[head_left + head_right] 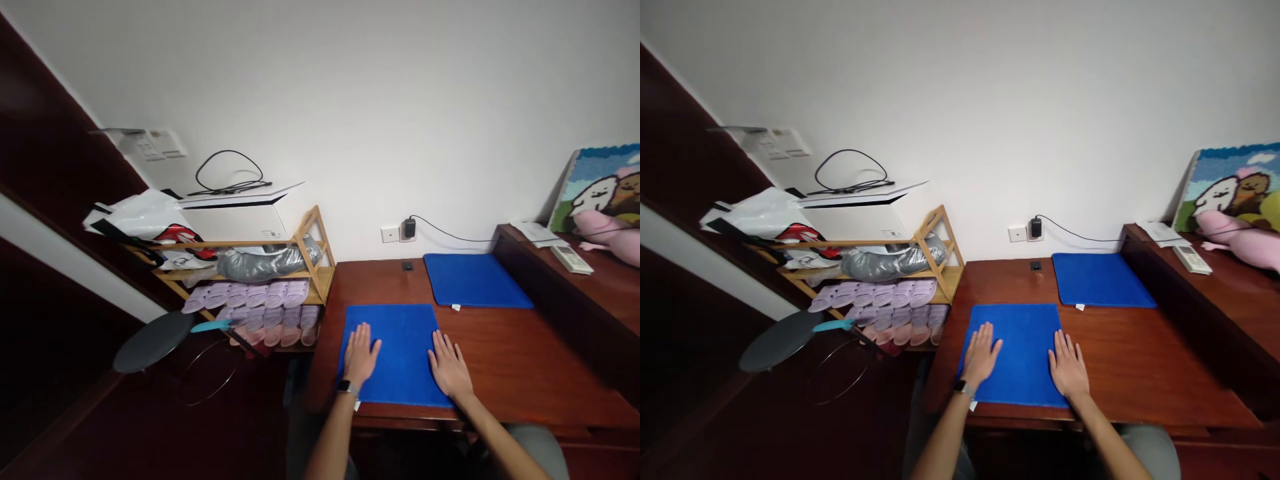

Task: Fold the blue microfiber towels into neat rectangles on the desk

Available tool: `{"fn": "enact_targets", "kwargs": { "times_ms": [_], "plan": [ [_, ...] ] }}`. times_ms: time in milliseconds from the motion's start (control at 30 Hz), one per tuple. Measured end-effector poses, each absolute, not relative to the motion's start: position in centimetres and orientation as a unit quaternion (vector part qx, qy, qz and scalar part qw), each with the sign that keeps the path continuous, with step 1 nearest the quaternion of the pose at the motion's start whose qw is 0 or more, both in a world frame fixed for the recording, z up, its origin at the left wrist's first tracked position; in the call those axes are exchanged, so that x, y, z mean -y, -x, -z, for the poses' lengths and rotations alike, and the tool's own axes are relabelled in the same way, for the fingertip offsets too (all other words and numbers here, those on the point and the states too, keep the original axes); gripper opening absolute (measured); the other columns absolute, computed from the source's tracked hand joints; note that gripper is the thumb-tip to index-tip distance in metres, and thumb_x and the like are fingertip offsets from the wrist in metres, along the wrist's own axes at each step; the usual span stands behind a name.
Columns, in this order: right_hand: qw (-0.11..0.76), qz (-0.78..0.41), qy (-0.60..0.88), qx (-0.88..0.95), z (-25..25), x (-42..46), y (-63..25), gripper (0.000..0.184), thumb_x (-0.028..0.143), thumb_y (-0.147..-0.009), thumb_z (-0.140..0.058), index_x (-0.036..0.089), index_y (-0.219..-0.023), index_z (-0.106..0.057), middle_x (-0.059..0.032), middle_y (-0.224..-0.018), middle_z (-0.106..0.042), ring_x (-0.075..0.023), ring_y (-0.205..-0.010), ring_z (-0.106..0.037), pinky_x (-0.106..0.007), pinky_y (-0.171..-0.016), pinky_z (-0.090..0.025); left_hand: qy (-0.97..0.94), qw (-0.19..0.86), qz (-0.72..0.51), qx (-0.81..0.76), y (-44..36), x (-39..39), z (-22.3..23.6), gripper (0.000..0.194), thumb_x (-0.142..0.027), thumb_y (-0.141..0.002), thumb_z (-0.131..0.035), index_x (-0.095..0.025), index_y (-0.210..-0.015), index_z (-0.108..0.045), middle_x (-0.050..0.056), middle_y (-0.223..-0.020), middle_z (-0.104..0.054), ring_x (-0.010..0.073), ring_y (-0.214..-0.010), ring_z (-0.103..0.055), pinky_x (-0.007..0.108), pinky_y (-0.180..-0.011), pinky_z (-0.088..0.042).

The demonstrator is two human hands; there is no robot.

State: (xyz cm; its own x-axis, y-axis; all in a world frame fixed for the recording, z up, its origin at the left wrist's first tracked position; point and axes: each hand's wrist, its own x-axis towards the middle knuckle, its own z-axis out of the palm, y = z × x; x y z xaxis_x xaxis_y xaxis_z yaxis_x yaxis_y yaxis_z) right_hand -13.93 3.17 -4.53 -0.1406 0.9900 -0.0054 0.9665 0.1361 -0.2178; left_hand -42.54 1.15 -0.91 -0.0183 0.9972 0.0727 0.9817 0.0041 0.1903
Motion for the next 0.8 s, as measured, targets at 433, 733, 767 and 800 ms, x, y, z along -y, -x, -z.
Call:
{"fn": "enact_targets", "kwargs": {
  "times_ms": [433, 733, 767, 800],
  "plan": [
    [0.031, -0.107, 0.671, 0.733, 2.3, -5.8, 14.6, 0.070, 0.049, -0.105, -0.010, 0.017, -0.168, -0.017, -0.0012, -0.174, -0.019, -0.0224, -0.161, -0.015, -0.047, -0.130, -0.016, -0.662, -0.032, -0.157, -0.732, 48.3, -1.3, 3.8, 0.077, -0.061, -0.106, -0.022, -0.010, -0.163, -0.031, 0.015, -0.167, -0.036, 0.0266, -0.157, -0.031, 0.048, -0.129, -0.026],
    [0.040, -0.100, 0.662, 0.742, 2.9, -11.0, 15.2, 0.068, 0.043, -0.106, -0.011, 0.015, -0.167, -0.018, -0.0027, -0.174, -0.018, -0.0222, -0.161, -0.014, -0.047, -0.131, -0.012, -0.662, -0.050, -0.144, -0.734, 49.2, -1.0, 3.9, 0.075, -0.060, -0.106, -0.022, -0.012, -0.162, -0.035, 0.013, -0.166, -0.039, 0.0263, -0.156, -0.034, 0.049, -0.128, -0.029],
    [0.047, -0.097, 0.662, 0.742, 3.4, -11.1, 15.1, 0.068, 0.043, -0.106, -0.011, 0.016, -0.167, -0.019, -0.0033, -0.174, -0.019, -0.0228, -0.161, -0.014, -0.048, -0.131, -0.012, -0.661, -0.051, -0.140, -0.736, 49.2, -1.1, 3.6, 0.075, -0.060, -0.106, -0.022, -0.012, -0.162, -0.036, 0.013, -0.166, -0.039, 0.0268, -0.156, -0.034, 0.050, -0.128, -0.028],
    [0.053, -0.094, 0.662, 0.742, 3.9, -11.1, 15.1, 0.067, 0.042, -0.106, -0.012, 0.016, -0.167, -0.020, -0.0036, -0.173, -0.020, -0.0233, -0.161, -0.015, -0.049, -0.130, -0.012, -0.657, -0.053, -0.137, -0.739, 48.8, -1.3, 3.1, 0.075, -0.060, -0.106, -0.022, -0.011, -0.162, -0.036, 0.014, -0.166, -0.039, 0.0275, -0.156, -0.033, 0.050, -0.128, -0.028]
  ]
}}
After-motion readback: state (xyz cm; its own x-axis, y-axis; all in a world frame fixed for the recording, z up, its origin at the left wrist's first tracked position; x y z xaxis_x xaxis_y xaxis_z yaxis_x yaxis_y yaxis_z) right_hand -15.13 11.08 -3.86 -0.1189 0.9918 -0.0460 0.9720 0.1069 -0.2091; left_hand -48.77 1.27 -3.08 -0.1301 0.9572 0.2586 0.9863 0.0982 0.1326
